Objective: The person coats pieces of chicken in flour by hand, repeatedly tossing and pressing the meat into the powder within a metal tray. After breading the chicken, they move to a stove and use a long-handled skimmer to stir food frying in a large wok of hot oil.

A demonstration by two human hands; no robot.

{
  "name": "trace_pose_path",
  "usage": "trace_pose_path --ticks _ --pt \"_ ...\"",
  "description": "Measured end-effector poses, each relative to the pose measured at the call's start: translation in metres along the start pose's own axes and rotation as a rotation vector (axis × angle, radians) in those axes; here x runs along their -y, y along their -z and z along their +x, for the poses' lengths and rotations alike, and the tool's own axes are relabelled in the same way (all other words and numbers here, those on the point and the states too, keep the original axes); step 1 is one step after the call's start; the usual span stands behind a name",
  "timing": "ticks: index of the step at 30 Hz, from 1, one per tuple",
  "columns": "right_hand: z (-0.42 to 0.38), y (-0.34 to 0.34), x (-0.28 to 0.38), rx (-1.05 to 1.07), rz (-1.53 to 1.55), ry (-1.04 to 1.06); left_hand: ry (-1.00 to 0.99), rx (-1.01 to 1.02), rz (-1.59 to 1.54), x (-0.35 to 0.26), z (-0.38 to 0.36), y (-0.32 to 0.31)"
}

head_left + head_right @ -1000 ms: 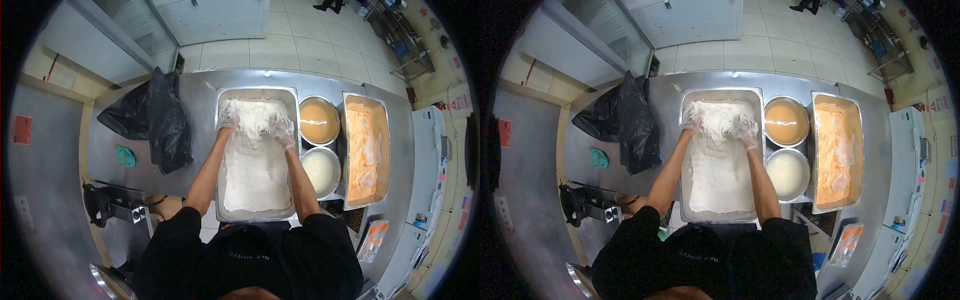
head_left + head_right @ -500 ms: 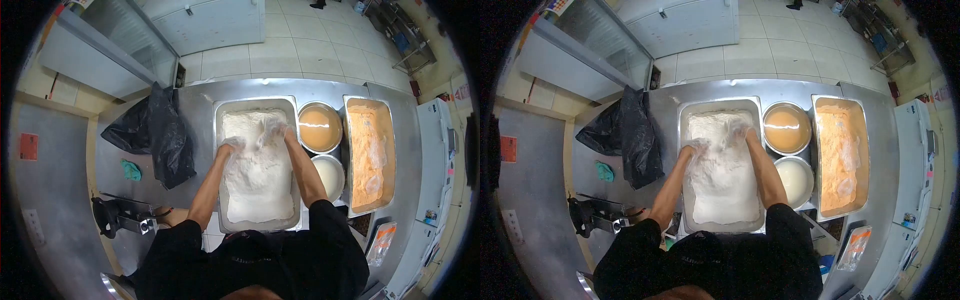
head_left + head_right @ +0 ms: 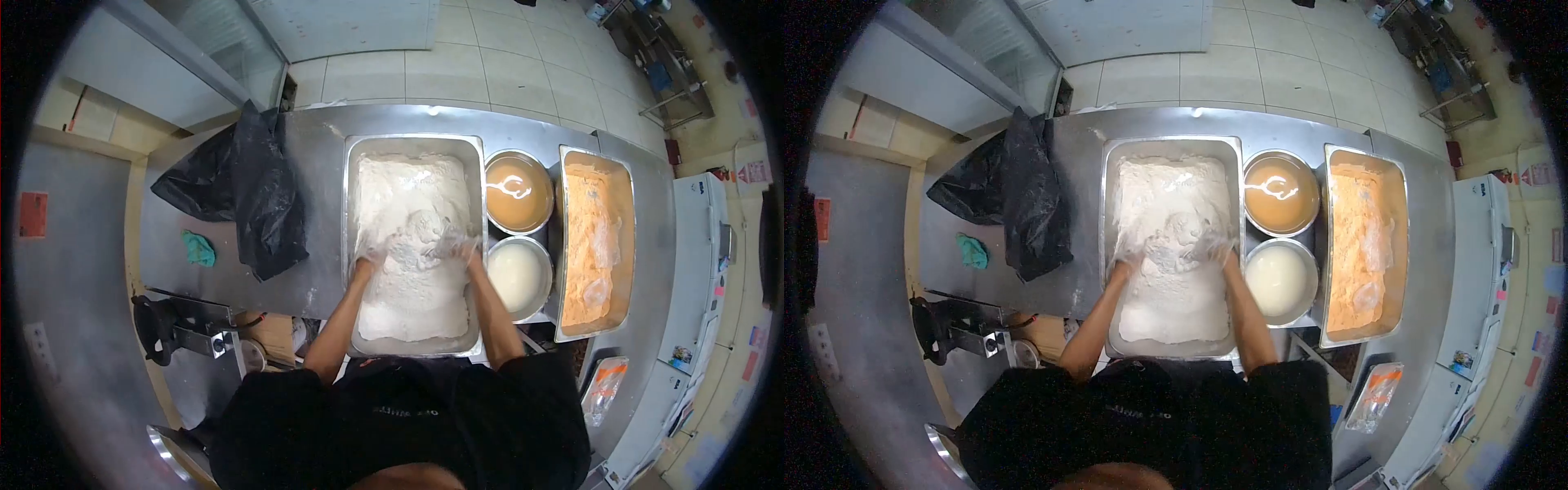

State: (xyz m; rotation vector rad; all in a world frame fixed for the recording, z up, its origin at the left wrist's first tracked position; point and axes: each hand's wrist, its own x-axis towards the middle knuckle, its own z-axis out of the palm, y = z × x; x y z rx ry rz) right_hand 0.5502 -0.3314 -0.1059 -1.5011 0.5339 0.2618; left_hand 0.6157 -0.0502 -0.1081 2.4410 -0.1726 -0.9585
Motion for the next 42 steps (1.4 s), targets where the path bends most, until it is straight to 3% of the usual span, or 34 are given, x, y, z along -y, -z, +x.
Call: trace_pose_path --ticks 2,5,10,14,18,21,24,28,32,36,42 --pt "-0.021 -0.016 -0.009 -0.015 -0.169 0.049 -0.109 -0.117 -0.051 0.016 -0.014 -0.036" --pt "-0.031 -0.03 -0.002 0.011 -0.275 0.134 -0.031 -0.05 -0.126 -0.005 -0.018 -0.052" --pt "-0.019 -0.026 0.049 0.176 -0.231 0.309 0.016 0.172 -0.286 -0.029 -0.037 -0.002" --pt "-0.048 -0.015 0.085 0.325 -0.331 0.288 -0.041 0.162 -0.106 -0.018 -0.066 0.004" --pt "-0.117 -0.037 0.035 0.254 -0.648 0.246 -0.099 -0.059 0.146 0.009 -0.098 -0.061" --pt "-0.132 -0.061 -0.008 0.168 -0.784 0.239 -0.035 -0.048 0.156 0.012 -0.094 -0.093" --pt "-0.101 -0.068 -0.016 0.144 -0.723 0.307 0.057 0.008 0.044 -0.004 -0.076 -0.065" --pt "-0.053 -0.061 0.022 0.159 -0.512 0.428 0.147 0.017 -0.048 -0.045 -0.07 0.007" --pt "-0.078 -0.038 0.055 0.263 -0.502 0.398 0.128 0.175 0.092 -0.056 -0.107 0.034" --pt "-0.143 -0.046 0.02 0.281 -0.897 0.332 -0.109 0.201 0.508 0.0 -0.129 -0.074" --pt "-0.098 -0.071 -0.001 0.34 -1.692 0.468 0.162 0.086 -0.224 -0.009 -0.064 -0.068"
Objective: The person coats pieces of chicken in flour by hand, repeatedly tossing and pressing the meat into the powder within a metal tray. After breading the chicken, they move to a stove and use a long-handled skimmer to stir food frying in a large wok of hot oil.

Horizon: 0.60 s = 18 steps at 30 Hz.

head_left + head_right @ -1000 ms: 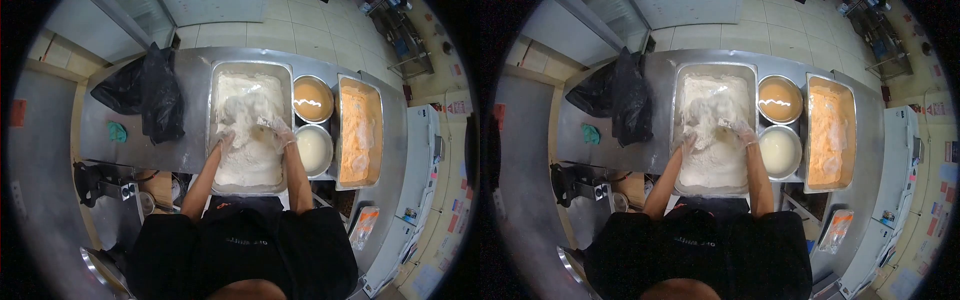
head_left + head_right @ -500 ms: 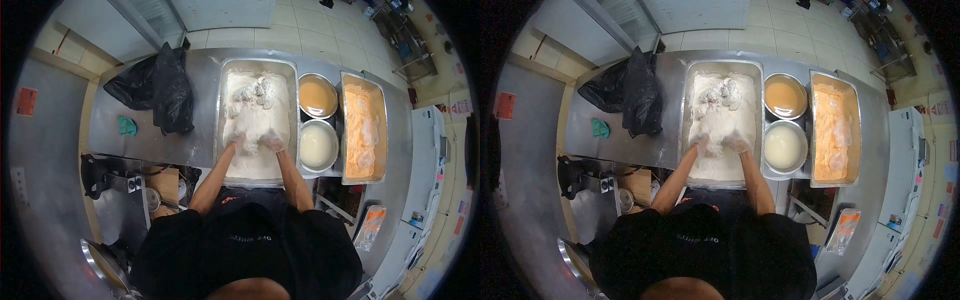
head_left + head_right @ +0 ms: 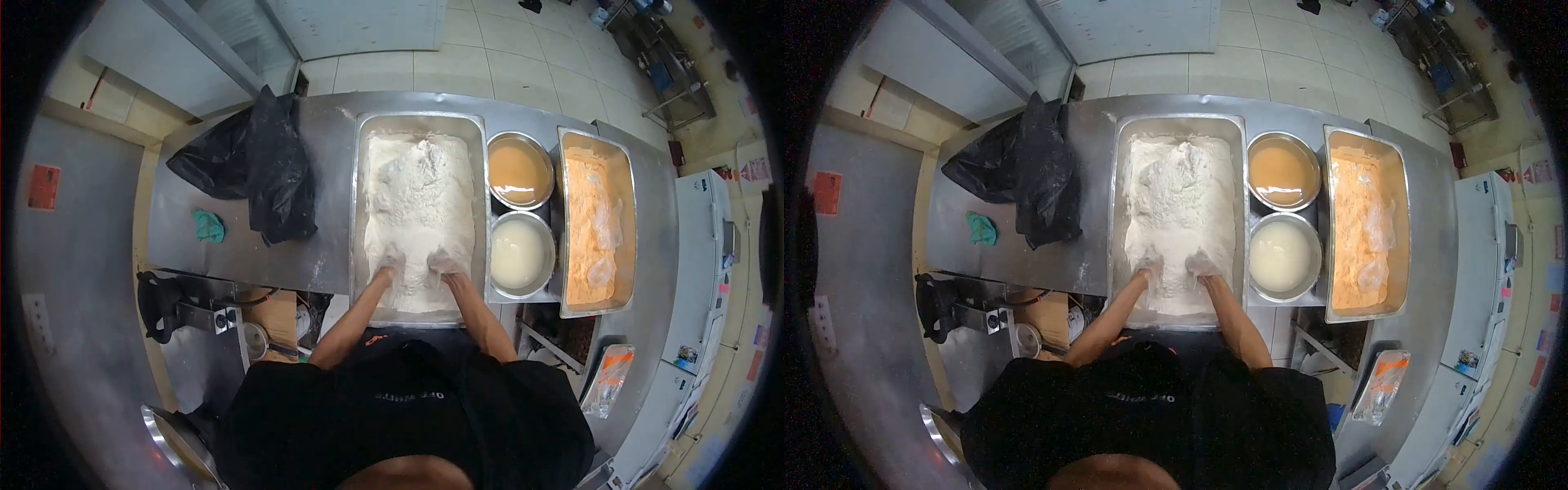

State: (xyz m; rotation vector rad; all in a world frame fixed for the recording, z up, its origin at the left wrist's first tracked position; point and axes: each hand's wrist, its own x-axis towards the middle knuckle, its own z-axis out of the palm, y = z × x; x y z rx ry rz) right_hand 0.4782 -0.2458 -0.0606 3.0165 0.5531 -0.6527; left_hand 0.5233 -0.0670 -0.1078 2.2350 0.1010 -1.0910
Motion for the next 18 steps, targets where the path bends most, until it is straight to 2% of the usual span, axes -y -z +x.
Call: trace_pose_path --ticks 2,5,7,9,12,13,14,16,18 --pt "0.031 0.008 -0.015 -0.086 -0.073 -0.005 -0.063 -0.168 0.032 0.003 0.041 0.016" --pt "0.068 0.01 -0.048 -0.655 0.561 -0.122 -0.224 -0.321 0.253 -0.05 0.061 0.07" --pt "0.096 0.035 -0.073 -0.751 0.684 -0.272 -0.339 -0.398 0.498 -0.083 0.071 0.105" --pt "0.116 0.088 -0.098 -0.564 0.504 -0.496 -0.413 -0.411 0.77 -0.108 0.084 0.129" --pt "0.153 0.072 -0.124 -0.522 0.423 -0.251 -0.418 -0.322 0.952 -0.128 0.104 0.142" --pt "0.162 0.076 -0.128 -0.291 0.339 -0.282 -0.416 -0.302 0.965 -0.126 0.107 0.142" --pt "0.159 0.075 -0.131 -0.367 0.412 -0.169 -0.414 -0.282 0.979 -0.125 0.11 0.141" --pt "0.144 0.05 -0.147 -0.5 0.557 0.062 -0.372 -0.212 0.653 -0.095 0.125 0.13" --pt "0.134 0.043 -0.174 -0.42 0.734 0.137 -0.378 -0.146 0.559 -0.097 0.123 0.139"
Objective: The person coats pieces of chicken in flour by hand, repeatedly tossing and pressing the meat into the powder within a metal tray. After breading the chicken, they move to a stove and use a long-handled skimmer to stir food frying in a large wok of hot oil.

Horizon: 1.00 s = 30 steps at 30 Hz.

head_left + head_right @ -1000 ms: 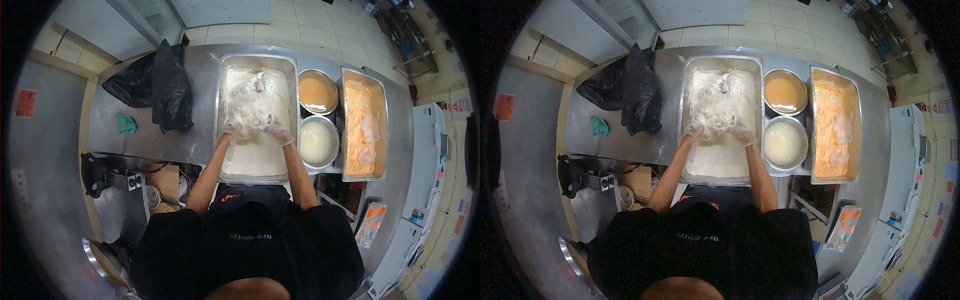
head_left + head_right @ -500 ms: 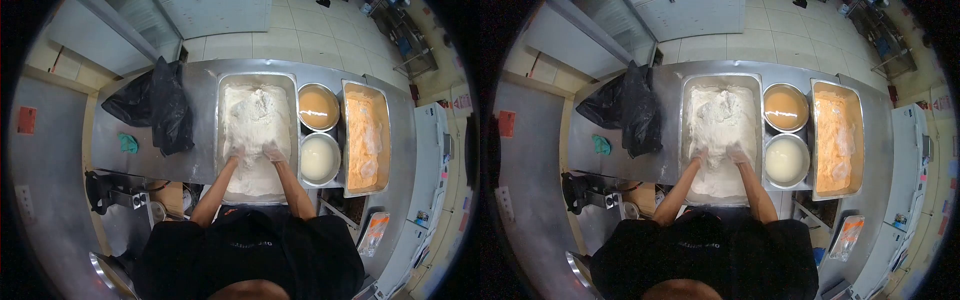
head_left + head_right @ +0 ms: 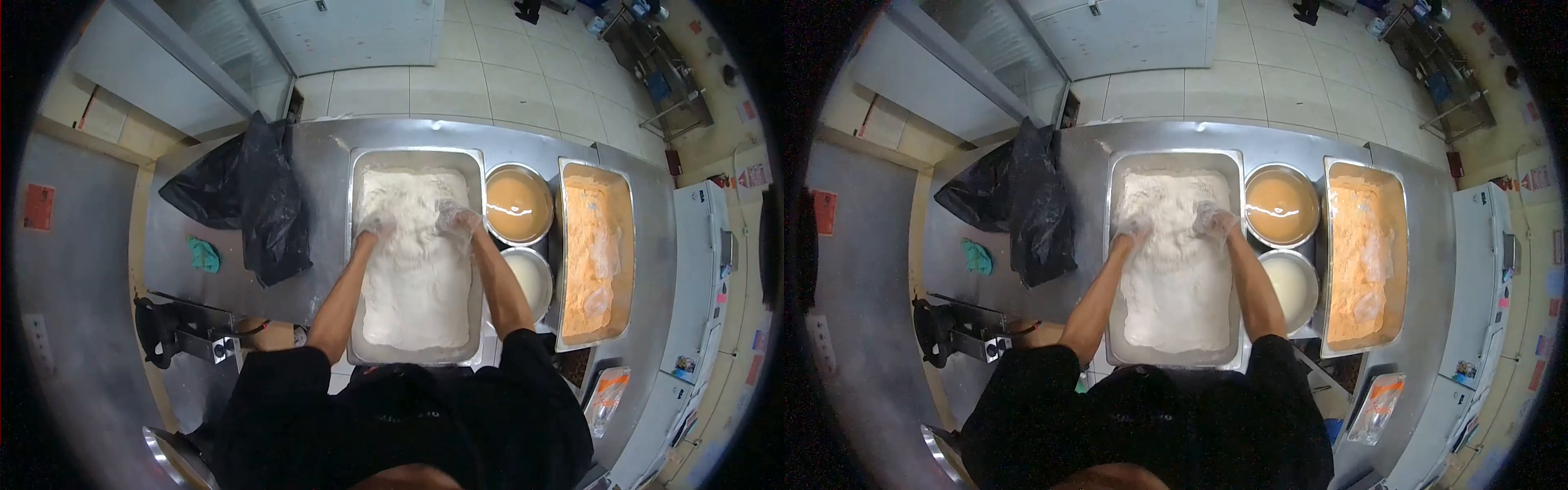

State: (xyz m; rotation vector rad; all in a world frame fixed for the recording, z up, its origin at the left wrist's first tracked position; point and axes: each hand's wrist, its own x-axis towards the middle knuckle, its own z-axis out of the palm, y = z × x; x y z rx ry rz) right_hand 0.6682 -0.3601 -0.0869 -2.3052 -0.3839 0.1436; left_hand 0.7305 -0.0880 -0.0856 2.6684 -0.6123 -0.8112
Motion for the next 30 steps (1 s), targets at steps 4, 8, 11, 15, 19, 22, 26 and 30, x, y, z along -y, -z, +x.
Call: trace_pose_path --ticks 4,8,11,15,19,22,26,30 --pt "0.028 0.016 -0.003 0.143 -0.047 -0.24 -0.024 0.134 -0.206 -0.013 -0.032 0.03" --pt "0.057 -0.029 0.038 0.153 -0.216 -0.154 0.33 0.043 -0.363 -0.033 -0.013 0.056" --pt "0.047 -0.032 0.053 0.152 -0.034 -0.156 0.355 0.126 -0.344 -0.026 -0.022 0.03" --pt "-0.015 -0.017 0.043 0.033 0.553 -0.405 0.185 0.029 -0.145 0.005 -0.047 -0.089" --pt "-0.077 -0.035 0.07 -0.157 0.979 -0.673 0.183 -0.064 -0.153 0.006 -0.079 -0.154" --pt "-0.098 -0.044 0.096 -0.244 1.212 -0.76 0.379 0.02 -0.531 -0.021 -0.102 -0.109" --pt "-0.1 -0.028 0.121 -0.25 1.427 -0.717 0.787 0.069 -1.511 -0.056 -0.142 -0.011" --pt "-0.095 0.002 0.139 -0.12 1.308 -0.461 0.615 0.201 -1.43 -0.041 -0.153 -0.003"
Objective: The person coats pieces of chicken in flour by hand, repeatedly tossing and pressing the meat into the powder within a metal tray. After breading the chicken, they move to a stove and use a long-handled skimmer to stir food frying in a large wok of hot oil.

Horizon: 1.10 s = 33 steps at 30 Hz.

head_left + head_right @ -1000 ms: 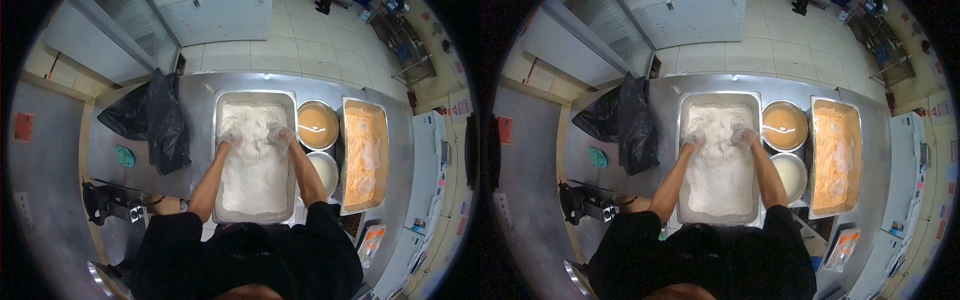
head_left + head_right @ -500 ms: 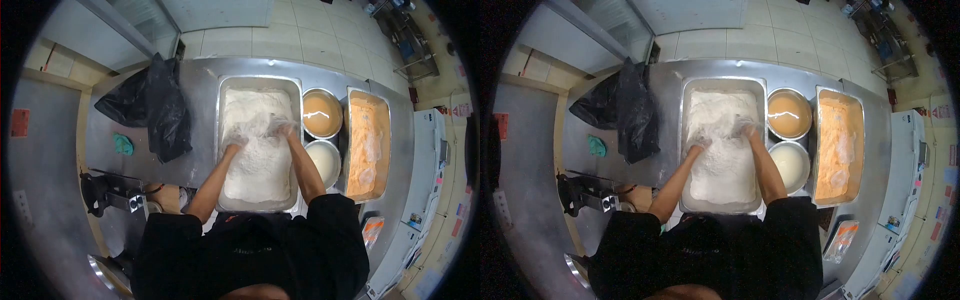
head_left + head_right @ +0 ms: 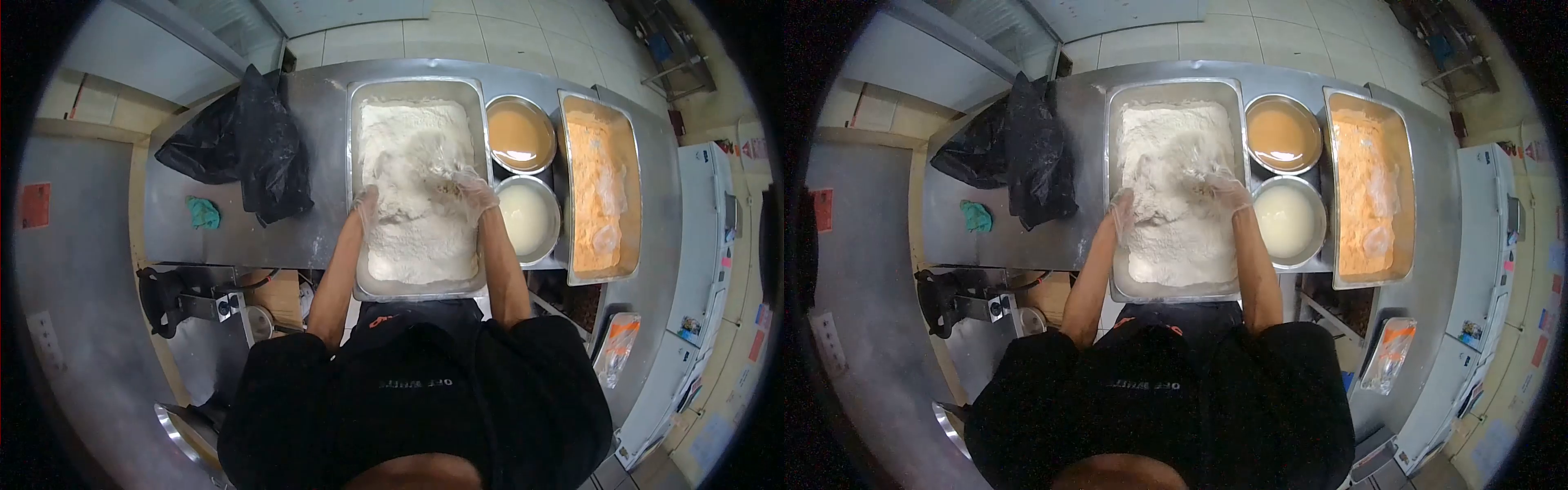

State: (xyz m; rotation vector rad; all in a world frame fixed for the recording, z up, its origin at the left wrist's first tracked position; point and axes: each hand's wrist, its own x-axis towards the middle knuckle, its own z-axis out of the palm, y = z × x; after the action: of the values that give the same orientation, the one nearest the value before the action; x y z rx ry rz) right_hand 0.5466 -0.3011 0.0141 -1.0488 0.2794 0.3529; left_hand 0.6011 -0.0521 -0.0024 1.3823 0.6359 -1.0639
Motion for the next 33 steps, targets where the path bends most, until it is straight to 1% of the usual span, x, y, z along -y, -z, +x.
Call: trace_pose_path --ticks 1,2,4,5,7,8,9,10,11,12,14,15,17,18,20,23,24,26,29,33 --pt "-0.003 -0.003 0.006 0.041 -0.125 0.037 -0.048 0.002 0.14 0.009 0.003 0.003" --pt "-0.014 -0.006 0.004 0.05 -0.287 0.064 -0.12 -0.021 0.344 0.023 0.002 0.004" --pt "-0.042 -0.013 -0.024 -0.001 -0.644 0.085 -0.301 -0.121 0.763 0.066 0.005 0.002" --pt "-0.055 -0.018 -0.044 -0.049 -0.819 0.087 -0.375 -0.171 0.852 0.087 0.009 -0.002" --pt "-0.065 -0.025 -0.087 -0.16 -1.075 0.097 -0.447 -0.229 0.869 0.121 0.021 -0.013" --pt "-0.061 -0.026 -0.104 -0.201 -1.126 0.118 -0.443 -0.223 0.811 0.123 0.024 -0.018" --pt "-0.056 -0.025 -0.114 -0.221 -1.142 0.145 -0.383 -0.165 0.629 0.116 0.023 -0.024" --pt "-0.045 -0.021 -0.117 -0.219 -1.114 0.184 -0.306 -0.079 0.369 0.101 0.013 -0.029" --pt "-0.035 -0.016 -0.115 -0.208 -1.075 0.222 -0.216 0.019 0.062 0.085 -0.004 -0.036" --pt "-0.027 -0.013 -0.108 -0.184 -1.025 0.254 -0.142 0.102 -0.152 0.068 -0.025 -0.042" --pt "-0.017 -0.006 -0.087 -0.131 -0.948 0.292 -0.03 0.208 -0.417 0.039 -0.056 -0.044" --pt "-0.02 -0.003 -0.074 -0.097 -0.916 0.28 -0.002 0.221 -0.443 0.033 -0.06 -0.04" --pt "-0.035 0.002 -0.053 -0.038 -0.901 0.224 -0.053 0.097 -0.315 0.052 -0.012 -0.006" --pt "-0.044 0.003 -0.05 -0.032 -0.943 0.18 -0.078 0.033 -0.252 0.06 0.004 0.006" --pt "-0.065 0.002 -0.062 -0.045 -1.087 0.092 0.0 0.165 1.493 0.034 -0.052 -0.006" --pt "-0.088 -0.005 -0.11 -0.109 -1.365 -0.026 -0.102 0.085 1.199 0.095 -0.048 -0.005" --pt "-0.085 -0.007 -0.123 -0.124 -1.412 -0.044 -0.139 0.063 1.106 0.112 -0.044 -0.005" --pt "-0.074 -0.007 -0.141 -0.134 -1.472 -0.047 -0.17 0.031 0.937 0.12 -0.022 -0.006" --pt "-0.031 -0.002 -0.133 -0.168 -1.472 0.058 -0.227 -0.043 0.877 0.095 0.005 -0.003" --pt "0.024 0.011 -0.082 -0.241 -1.429 0.249 -0.335 -0.181 0.988 0.035 0.016 -0.004"
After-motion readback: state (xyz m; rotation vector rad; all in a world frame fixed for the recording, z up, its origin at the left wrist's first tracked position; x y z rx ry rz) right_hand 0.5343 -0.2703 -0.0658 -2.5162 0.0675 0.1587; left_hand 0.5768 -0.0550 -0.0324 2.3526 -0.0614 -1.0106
